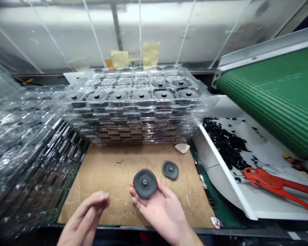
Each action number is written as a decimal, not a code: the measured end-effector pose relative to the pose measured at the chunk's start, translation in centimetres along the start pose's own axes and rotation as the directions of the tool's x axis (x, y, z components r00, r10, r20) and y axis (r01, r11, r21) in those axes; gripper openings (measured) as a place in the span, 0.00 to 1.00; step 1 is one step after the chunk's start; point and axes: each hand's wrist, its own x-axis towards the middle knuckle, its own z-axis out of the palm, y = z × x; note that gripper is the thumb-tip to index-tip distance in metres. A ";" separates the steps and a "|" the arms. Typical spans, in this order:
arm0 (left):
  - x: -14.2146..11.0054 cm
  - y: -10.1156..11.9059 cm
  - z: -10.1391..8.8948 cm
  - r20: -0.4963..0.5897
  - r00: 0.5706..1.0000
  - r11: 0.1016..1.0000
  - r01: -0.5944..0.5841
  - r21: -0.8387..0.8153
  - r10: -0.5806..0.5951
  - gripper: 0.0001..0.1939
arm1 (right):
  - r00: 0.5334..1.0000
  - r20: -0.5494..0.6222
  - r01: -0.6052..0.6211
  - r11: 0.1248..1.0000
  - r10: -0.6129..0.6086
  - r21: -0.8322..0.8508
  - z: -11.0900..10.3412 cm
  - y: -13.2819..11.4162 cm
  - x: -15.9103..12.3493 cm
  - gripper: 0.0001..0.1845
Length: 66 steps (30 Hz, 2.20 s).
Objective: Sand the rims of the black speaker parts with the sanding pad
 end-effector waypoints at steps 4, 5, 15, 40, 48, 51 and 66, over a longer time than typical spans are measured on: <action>2.7 1.0 1.2 0.161 0.969 0.883 0.238 -0.404 -0.188 0.17 | 0.976 0.174 -0.180 0.933 0.130 0.313 0.7 0.9 -1.3 0.27; 3.1 1.3 1.2 0.244 0.954 0.862 0.268 -0.430 -0.175 0.17 | 0.961 0.229 -0.233 0.893 0.152 0.386 1.0 1.1 -1.5 0.27; 4.6 1.4 1.0 0.827 0.551 0.755 0.589 -0.289 -0.113 0.29 | 0.818 0.498 -0.524 0.730 0.287 0.439 1.5 3.1 -1.7 0.33; -0.1 0.7 1.8 0.232 0.863 0.089 0.302 -0.949 -0.448 0.32 | 0.823 0.063 0.081 0.006 -0.565 -0.997 -5.4 6.9 1.5 0.19; -0.4 1.2 2.1 0.240 0.880 0.140 0.321 -0.937 -0.409 0.23 | 0.856 0.127 0.225 0.140 -0.501 -0.964 -2.5 6.6 -0.1 0.13; -0.5 1.4 2.3 0.221 0.885 0.205 0.325 -0.923 -0.411 0.22 | 0.877 0.154 0.259 0.179 -0.455 -0.949 -1.7 5.8 -0.9 0.10; -1.5 3.8 4.0 0.282 0.843 0.375 0.471 -0.798 -0.459 0.17 | 0.809 0.266 0.420 0.200 -0.524 -0.885 6.8 -1.2 -2.2 0.13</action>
